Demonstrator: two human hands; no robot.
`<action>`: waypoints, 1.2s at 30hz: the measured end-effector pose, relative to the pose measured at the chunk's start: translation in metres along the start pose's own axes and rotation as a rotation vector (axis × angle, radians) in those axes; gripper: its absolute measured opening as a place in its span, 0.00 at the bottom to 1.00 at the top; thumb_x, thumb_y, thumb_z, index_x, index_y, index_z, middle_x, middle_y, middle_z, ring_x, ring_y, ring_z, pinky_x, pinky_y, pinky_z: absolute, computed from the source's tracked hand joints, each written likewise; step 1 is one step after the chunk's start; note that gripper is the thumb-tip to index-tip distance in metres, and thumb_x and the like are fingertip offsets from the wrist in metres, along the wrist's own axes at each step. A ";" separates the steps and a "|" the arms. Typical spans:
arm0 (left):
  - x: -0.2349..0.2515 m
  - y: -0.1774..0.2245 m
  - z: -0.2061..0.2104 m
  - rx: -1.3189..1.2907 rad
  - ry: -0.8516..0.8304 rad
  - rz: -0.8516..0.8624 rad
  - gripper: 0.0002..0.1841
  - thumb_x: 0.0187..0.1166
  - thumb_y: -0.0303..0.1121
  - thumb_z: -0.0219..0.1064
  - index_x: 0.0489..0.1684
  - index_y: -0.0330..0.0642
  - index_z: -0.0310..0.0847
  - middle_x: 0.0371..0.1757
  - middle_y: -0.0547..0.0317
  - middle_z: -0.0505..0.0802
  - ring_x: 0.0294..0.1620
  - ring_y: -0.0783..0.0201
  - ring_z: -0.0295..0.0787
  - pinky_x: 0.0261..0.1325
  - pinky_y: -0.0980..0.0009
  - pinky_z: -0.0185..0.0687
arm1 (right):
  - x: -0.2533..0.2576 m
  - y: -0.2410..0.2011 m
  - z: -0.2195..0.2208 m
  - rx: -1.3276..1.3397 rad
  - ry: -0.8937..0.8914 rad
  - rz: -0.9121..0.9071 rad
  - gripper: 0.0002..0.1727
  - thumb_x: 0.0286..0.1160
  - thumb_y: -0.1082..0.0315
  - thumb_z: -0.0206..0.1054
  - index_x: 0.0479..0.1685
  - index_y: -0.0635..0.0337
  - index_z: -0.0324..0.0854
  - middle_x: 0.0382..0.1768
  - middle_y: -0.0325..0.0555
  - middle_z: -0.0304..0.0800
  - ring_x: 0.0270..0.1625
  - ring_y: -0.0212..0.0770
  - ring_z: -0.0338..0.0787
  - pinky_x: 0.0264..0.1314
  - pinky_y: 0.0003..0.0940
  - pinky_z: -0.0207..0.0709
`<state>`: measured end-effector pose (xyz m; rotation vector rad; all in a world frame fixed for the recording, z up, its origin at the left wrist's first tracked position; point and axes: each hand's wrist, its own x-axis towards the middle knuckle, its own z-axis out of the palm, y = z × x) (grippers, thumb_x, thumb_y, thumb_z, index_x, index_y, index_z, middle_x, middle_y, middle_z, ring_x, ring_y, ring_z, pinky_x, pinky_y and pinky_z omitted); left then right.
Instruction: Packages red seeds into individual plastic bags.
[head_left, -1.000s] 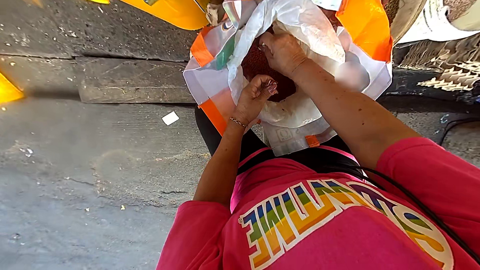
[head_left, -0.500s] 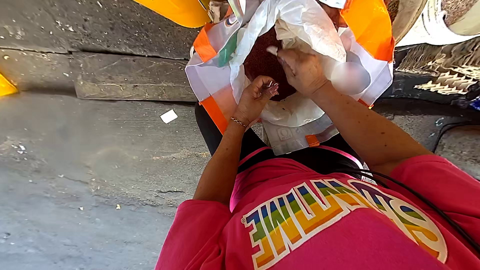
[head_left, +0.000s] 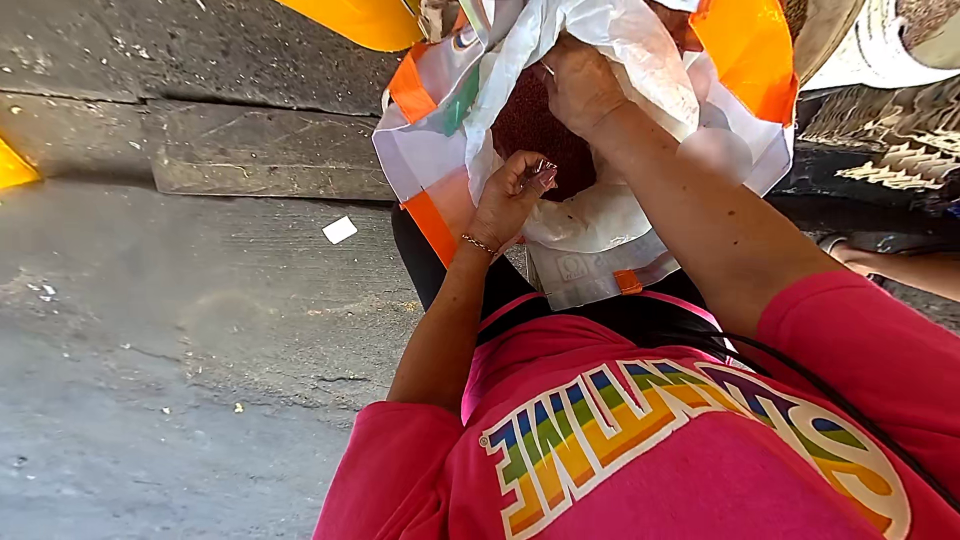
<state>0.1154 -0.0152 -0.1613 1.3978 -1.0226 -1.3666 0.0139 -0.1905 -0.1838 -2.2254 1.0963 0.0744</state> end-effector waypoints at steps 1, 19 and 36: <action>0.000 0.000 0.000 -0.005 0.003 -0.003 0.09 0.84 0.24 0.61 0.54 0.27 0.80 0.46 0.54 0.90 0.47 0.73 0.88 0.59 0.74 0.84 | -0.004 -0.002 -0.003 0.020 0.000 0.012 0.20 0.90 0.68 0.52 0.71 0.67 0.80 0.70 0.65 0.83 0.75 0.61 0.83 0.81 0.55 0.71; 0.002 0.003 0.000 0.019 0.043 -0.004 0.09 0.84 0.25 0.62 0.53 0.27 0.80 0.46 0.53 0.90 0.46 0.73 0.88 0.58 0.74 0.84 | -0.036 0.006 -0.015 -0.018 0.148 0.220 0.24 0.93 0.62 0.48 0.78 0.61 0.77 0.71 0.60 0.86 0.76 0.56 0.84 0.81 0.53 0.70; 0.002 0.000 -0.001 -0.008 0.061 0.023 0.09 0.83 0.25 0.64 0.53 0.27 0.83 0.47 0.52 0.91 0.47 0.73 0.88 0.59 0.75 0.84 | -0.079 0.006 -0.016 0.161 -0.130 0.225 0.21 0.92 0.60 0.53 0.62 0.64 0.88 0.54 0.66 0.92 0.60 0.65 0.90 0.67 0.65 0.76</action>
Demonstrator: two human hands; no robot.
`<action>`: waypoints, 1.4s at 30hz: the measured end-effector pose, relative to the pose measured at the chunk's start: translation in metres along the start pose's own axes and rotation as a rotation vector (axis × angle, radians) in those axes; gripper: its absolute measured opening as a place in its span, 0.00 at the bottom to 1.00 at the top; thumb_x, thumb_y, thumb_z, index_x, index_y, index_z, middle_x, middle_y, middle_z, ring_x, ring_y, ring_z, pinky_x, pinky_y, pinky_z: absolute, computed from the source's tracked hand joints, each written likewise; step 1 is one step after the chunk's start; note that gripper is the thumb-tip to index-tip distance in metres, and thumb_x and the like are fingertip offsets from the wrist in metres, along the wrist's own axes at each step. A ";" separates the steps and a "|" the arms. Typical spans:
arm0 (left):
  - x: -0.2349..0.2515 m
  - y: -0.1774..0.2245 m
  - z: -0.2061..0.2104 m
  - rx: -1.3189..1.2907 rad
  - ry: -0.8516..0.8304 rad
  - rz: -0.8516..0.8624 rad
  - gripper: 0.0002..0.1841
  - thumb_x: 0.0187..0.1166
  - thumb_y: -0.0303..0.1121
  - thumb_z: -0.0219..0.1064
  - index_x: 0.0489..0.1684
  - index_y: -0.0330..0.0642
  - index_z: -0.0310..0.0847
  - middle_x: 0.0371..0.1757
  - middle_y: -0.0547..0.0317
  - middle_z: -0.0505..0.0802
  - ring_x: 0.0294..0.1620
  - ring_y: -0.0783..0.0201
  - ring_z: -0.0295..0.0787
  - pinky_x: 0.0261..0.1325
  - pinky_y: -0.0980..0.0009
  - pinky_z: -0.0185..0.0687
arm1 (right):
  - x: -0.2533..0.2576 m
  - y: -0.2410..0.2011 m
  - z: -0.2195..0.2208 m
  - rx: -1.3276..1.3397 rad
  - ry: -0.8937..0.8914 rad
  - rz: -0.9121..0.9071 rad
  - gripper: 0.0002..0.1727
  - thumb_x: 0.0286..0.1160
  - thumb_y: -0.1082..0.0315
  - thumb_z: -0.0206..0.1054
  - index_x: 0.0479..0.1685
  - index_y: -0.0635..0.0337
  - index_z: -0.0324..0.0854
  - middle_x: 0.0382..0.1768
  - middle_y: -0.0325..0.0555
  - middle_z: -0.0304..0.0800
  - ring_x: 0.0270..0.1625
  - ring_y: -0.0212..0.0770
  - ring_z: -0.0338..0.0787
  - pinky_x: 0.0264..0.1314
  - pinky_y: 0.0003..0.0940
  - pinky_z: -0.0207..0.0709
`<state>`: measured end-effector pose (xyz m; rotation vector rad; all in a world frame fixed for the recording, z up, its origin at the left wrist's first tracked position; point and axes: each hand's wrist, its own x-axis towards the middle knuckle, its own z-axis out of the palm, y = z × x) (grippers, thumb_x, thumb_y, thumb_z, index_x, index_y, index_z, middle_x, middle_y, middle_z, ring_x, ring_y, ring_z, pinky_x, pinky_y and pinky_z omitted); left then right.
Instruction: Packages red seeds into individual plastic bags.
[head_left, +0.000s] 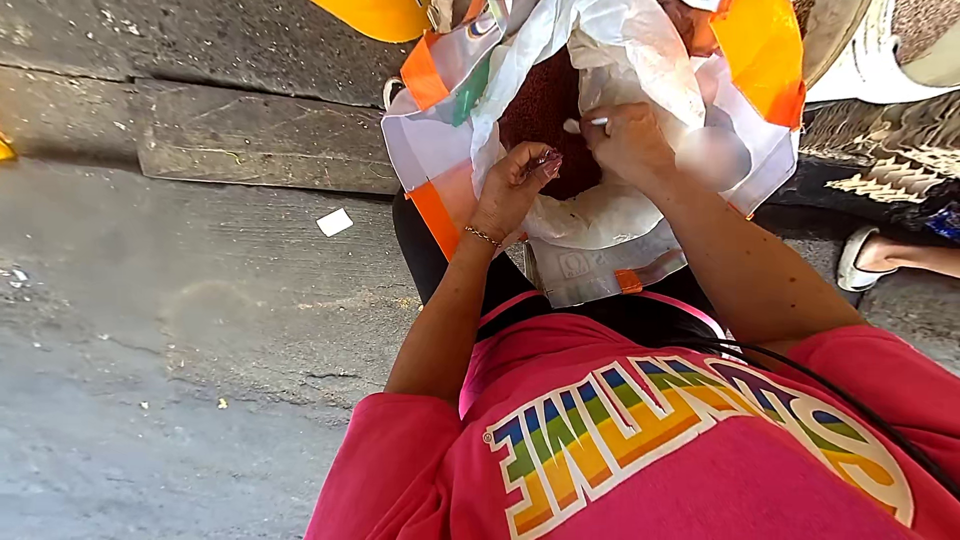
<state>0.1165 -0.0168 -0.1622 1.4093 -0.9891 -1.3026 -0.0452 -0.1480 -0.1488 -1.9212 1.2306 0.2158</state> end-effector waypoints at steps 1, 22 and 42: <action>-0.001 0.000 0.000 -0.008 0.007 0.000 0.09 0.82 0.24 0.65 0.52 0.27 0.83 0.47 0.53 0.91 0.47 0.73 0.88 0.58 0.75 0.84 | 0.004 -0.005 -0.005 0.007 0.010 -0.018 0.22 0.92 0.59 0.53 0.66 0.63 0.86 0.58 0.65 0.90 0.63 0.65 0.89 0.68 0.65 0.76; 0.014 0.035 -0.014 -0.024 0.157 0.364 0.15 0.92 0.27 0.48 0.58 0.27 0.80 0.42 0.62 0.91 0.46 0.71 0.88 0.57 0.68 0.85 | -0.011 0.029 0.007 0.038 -0.117 -0.160 0.17 0.89 0.65 0.59 0.61 0.65 0.88 0.57 0.63 0.92 0.61 0.60 0.91 0.71 0.58 0.78; 0.014 0.049 -0.025 -0.186 0.122 0.378 0.17 0.93 0.31 0.48 0.63 0.34 0.82 0.55 0.61 0.92 0.60 0.65 0.87 0.70 0.61 0.82 | 0.026 0.003 0.011 -0.013 -0.135 -0.127 0.18 0.89 0.66 0.56 0.62 0.67 0.86 0.58 0.65 0.90 0.65 0.62 0.88 0.73 0.60 0.75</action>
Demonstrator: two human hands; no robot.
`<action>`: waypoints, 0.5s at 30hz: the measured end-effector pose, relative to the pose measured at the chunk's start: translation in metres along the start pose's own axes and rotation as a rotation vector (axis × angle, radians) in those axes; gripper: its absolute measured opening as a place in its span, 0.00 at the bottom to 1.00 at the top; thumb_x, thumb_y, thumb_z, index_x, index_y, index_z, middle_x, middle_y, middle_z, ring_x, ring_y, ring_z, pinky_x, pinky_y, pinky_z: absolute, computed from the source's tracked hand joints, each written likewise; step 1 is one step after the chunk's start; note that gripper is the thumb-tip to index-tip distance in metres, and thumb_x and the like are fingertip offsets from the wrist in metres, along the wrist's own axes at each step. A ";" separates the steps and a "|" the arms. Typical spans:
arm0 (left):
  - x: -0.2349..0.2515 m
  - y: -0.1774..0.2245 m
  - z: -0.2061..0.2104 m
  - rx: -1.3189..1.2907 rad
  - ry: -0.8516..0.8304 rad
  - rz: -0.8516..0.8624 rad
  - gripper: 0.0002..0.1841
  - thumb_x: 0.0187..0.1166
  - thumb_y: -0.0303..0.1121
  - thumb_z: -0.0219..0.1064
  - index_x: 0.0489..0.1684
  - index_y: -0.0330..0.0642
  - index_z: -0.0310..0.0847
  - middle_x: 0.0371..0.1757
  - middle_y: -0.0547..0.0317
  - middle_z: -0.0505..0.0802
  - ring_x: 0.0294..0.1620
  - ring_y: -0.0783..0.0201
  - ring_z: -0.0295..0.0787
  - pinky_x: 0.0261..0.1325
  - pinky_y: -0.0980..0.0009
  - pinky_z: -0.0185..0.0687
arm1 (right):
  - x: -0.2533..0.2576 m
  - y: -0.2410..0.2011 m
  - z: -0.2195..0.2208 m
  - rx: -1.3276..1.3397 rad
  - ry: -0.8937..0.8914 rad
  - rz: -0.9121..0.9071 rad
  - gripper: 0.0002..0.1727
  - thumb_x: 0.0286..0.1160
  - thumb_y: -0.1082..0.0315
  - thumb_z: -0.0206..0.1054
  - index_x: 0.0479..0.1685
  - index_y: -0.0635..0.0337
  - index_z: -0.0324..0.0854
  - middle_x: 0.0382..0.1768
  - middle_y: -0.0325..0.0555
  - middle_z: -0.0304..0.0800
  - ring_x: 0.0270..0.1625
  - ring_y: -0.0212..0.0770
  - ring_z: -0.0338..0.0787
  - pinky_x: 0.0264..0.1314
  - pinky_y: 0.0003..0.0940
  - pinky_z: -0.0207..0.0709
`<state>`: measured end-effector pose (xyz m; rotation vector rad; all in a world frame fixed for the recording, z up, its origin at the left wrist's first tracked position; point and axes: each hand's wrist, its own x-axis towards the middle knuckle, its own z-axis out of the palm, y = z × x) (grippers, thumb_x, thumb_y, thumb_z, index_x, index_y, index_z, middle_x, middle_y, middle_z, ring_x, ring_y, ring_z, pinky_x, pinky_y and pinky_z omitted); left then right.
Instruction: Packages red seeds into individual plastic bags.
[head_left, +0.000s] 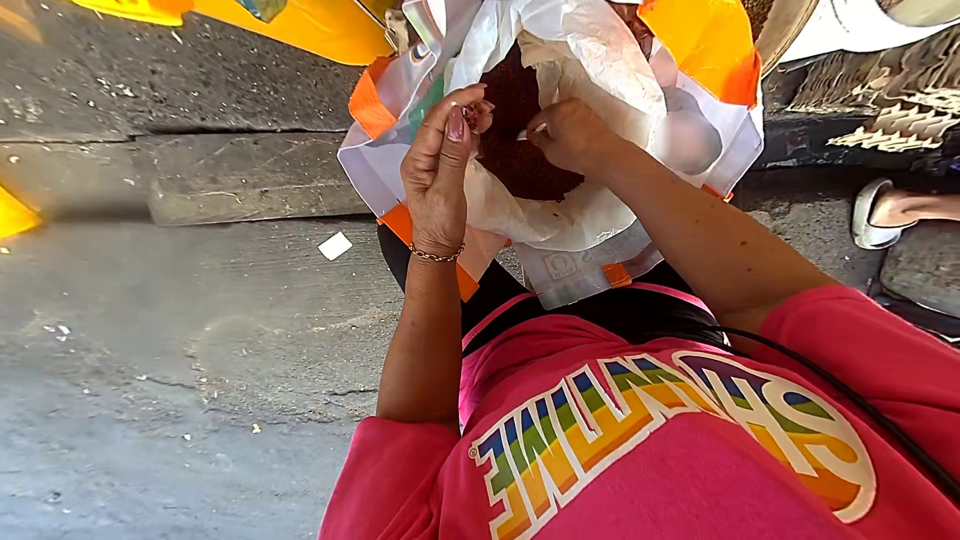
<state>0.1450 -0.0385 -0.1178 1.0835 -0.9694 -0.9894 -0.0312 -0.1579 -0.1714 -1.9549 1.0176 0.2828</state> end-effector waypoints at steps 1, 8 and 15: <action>0.000 0.001 -0.001 -0.002 0.003 0.006 0.16 0.92 0.30 0.49 0.62 0.35 0.82 0.55 0.61 0.91 0.59 0.65 0.87 0.70 0.61 0.82 | -0.005 0.001 -0.003 -0.010 -0.009 0.015 0.18 0.89 0.66 0.56 0.63 0.66 0.86 0.58 0.65 0.90 0.66 0.63 0.88 0.73 0.61 0.75; 0.003 -0.001 -0.001 0.049 0.023 0.096 0.11 0.87 0.27 0.61 0.55 0.38 0.89 0.54 0.62 0.93 0.58 0.69 0.87 0.65 0.66 0.83 | -0.005 -0.011 0.022 -0.015 0.092 -0.354 0.15 0.86 0.70 0.59 0.61 0.65 0.88 0.61 0.60 0.90 0.65 0.60 0.90 0.73 0.57 0.79; 0.000 -0.009 -0.004 -0.034 0.016 -0.044 0.14 0.89 0.29 0.55 0.59 0.35 0.86 0.60 0.57 0.92 0.65 0.63 0.86 0.73 0.59 0.80 | -0.019 0.003 0.030 -0.156 -0.103 -0.235 0.13 0.86 0.73 0.59 0.56 0.67 0.87 0.59 0.64 0.88 0.65 0.65 0.87 0.70 0.62 0.77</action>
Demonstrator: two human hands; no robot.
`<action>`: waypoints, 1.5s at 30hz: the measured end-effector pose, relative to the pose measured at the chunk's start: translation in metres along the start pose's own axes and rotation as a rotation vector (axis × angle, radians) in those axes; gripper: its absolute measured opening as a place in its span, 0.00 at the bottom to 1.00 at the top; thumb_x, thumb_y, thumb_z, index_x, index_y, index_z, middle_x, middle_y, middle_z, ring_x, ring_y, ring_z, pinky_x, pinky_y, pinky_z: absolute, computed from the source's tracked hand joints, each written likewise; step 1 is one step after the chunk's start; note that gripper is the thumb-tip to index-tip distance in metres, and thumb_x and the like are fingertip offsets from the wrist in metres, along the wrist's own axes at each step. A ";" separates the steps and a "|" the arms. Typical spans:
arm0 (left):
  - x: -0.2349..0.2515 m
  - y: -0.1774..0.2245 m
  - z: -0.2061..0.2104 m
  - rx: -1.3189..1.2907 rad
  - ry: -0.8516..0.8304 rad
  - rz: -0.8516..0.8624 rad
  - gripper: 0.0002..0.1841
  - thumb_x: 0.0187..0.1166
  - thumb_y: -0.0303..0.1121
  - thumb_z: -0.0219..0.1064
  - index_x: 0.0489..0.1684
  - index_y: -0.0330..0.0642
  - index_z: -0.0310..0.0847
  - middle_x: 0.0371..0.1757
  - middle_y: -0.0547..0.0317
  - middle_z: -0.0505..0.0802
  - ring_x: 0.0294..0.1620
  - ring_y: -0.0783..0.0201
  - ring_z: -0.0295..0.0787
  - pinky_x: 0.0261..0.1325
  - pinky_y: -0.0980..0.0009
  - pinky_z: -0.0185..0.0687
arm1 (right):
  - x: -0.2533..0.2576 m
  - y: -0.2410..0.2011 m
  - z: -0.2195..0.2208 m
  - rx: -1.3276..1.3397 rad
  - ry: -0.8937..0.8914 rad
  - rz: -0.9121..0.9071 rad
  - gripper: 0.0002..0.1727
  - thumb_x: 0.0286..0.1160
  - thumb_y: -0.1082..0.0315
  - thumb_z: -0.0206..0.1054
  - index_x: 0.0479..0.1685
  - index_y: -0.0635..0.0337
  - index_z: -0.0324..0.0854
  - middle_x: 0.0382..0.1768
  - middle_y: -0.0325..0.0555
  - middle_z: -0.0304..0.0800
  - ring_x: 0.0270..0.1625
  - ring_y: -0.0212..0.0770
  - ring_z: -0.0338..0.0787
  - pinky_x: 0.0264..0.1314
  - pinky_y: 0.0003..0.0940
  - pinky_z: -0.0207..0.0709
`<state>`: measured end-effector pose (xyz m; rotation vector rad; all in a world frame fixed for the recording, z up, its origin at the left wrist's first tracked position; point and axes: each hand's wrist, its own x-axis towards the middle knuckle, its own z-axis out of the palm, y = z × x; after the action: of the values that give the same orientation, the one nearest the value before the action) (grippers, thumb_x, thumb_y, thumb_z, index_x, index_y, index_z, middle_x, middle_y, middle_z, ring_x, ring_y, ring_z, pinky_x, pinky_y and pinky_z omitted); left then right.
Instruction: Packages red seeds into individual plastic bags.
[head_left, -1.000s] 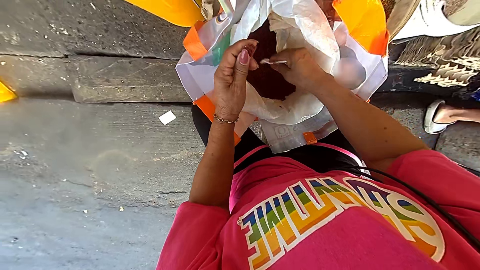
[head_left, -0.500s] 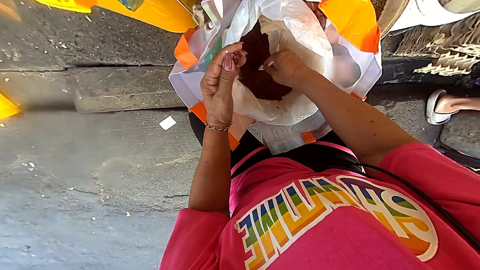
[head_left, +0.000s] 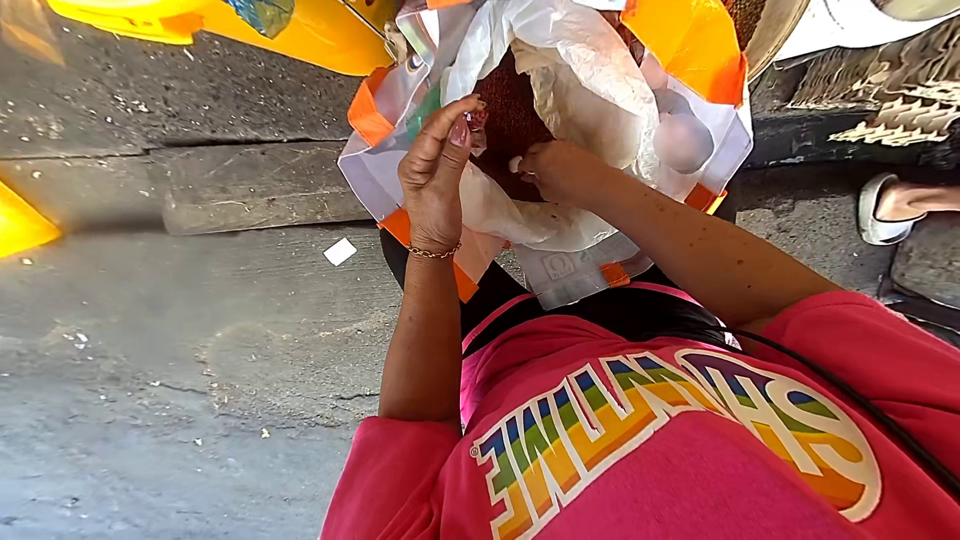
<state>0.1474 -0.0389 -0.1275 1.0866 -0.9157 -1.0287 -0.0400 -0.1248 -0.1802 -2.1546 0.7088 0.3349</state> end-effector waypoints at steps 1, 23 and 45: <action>0.000 -0.001 0.000 -0.026 0.002 -0.014 0.15 0.90 0.29 0.54 0.60 0.35 0.86 0.61 0.57 0.91 0.65 0.62 0.86 0.73 0.59 0.79 | -0.007 0.002 -0.001 -0.001 -0.005 0.014 0.13 0.85 0.73 0.59 0.55 0.68 0.88 0.58 0.65 0.88 0.65 0.65 0.87 0.71 0.63 0.76; 0.001 0.012 0.000 0.065 -0.101 0.131 0.16 0.91 0.29 0.53 0.62 0.35 0.87 0.61 0.57 0.93 0.67 0.64 0.86 0.76 0.61 0.77 | -0.010 0.025 0.013 0.964 0.354 0.514 0.17 0.89 0.63 0.62 0.65 0.67 0.77 0.46 0.51 0.93 0.41 0.37 0.95 0.49 0.35 0.89; -0.022 -0.015 0.019 0.192 -0.120 -0.129 0.13 0.90 0.26 0.54 0.54 0.31 0.86 0.44 0.61 0.93 0.45 0.73 0.88 0.56 0.72 0.85 | -0.119 -0.047 -0.068 1.142 0.777 -0.049 0.09 0.91 0.71 0.51 0.46 0.55 0.78 0.34 0.36 0.95 0.33 0.35 0.96 0.42 0.33 0.93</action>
<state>0.1210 -0.0247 -0.1393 1.2682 -1.0688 -1.1390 -0.1079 -0.1100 -0.0528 -1.1202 0.9364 -0.8154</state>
